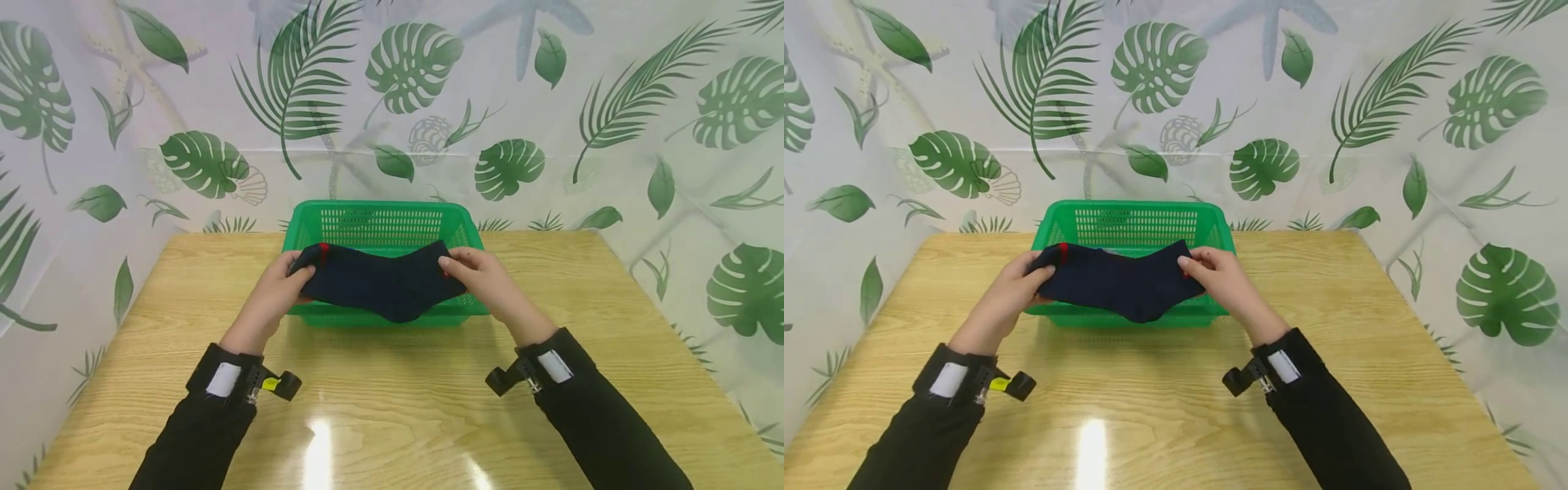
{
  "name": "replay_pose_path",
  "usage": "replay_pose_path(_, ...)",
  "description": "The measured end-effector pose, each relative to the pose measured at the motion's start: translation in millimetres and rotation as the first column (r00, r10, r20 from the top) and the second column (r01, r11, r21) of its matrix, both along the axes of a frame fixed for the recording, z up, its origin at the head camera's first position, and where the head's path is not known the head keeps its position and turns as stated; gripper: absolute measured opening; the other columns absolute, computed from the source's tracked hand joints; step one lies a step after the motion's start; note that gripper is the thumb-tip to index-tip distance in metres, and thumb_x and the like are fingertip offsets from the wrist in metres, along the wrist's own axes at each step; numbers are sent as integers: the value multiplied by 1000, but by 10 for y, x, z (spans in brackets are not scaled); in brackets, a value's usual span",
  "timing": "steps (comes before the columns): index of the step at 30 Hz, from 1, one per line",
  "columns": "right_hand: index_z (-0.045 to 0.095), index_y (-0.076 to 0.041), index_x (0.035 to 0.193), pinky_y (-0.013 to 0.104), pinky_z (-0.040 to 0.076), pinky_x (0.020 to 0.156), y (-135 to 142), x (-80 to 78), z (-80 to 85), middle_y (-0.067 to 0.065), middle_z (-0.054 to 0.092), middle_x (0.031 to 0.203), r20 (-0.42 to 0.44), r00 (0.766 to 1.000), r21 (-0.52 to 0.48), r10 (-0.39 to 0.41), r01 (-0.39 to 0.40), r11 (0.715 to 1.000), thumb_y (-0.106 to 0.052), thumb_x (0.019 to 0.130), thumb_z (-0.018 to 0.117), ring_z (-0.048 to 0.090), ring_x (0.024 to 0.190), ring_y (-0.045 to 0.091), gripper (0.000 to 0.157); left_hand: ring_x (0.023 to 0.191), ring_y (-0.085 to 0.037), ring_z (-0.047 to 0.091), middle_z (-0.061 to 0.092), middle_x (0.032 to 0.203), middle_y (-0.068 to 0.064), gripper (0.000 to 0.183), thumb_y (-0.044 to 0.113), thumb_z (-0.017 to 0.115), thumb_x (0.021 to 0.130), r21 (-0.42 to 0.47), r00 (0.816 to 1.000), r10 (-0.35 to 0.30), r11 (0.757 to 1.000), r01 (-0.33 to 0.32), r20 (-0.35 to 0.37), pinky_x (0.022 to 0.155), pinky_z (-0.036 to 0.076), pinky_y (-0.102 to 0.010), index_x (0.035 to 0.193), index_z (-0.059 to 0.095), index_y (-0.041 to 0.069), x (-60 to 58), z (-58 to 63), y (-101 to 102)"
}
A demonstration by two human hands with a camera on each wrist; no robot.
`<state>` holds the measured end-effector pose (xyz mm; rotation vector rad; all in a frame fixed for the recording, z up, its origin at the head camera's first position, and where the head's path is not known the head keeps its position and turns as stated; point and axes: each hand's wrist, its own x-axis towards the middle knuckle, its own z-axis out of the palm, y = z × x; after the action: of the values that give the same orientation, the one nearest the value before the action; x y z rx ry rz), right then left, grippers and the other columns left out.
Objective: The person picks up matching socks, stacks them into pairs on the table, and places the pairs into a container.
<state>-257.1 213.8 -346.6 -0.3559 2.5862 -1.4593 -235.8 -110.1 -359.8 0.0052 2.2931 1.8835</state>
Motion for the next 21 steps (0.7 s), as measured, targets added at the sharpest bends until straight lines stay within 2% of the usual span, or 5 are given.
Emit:
replay_pose_path(4,51,1,136,40,54,86,-88,-191,5,19,55,130,112,991,-55,-67,74,996,-31,102,51,52,120,31,46,119,-35,54,45,138,-23,44,13,43,103,55,997,55,997,-58,61,96,50,-43,145,35,1,-186,92,187)
replay_pose_path(10,41,2,144,40,54,88,-216,-400,-56,20,48,140,197,969,-112,-150,174,978,-23,103,50,53,122,34,49,99,-28,57,45,135,-19,54,15,49,101,35,992,100,994,-103,75,90,53,-40,150,30,8,-442,99,435)
replay_pose_path(15,39,5,145,39,55,88,-274,-542,-178,22,45,143,226,958,-65,-178,198,978,-21,102,51,55,121,36,51,96,-25,54,45,132,-19,52,12,49,100,28,984,162,986,-164,72,86,53,-36,149,33,7,-576,-60,541)
replay_pose_path(18,36,5,146,38,54,88,-272,-579,-268,24,43,145,239,953,15,-185,187,982,-20,102,50,55,120,37,53,108,-27,53,43,136,-20,53,7,46,100,48,980,173,983,-178,101,87,51,-36,150,30,6,-593,-194,571)
replay_pose_path(21,34,4,147,38,54,88,-252,-585,-355,26,42,144,234,952,96,-196,178,979,-18,101,51,57,117,37,54,117,-31,50,37,144,-20,56,4,44,100,56,979,155,985,-163,129,89,50,-38,152,26,7,-594,-282,590)
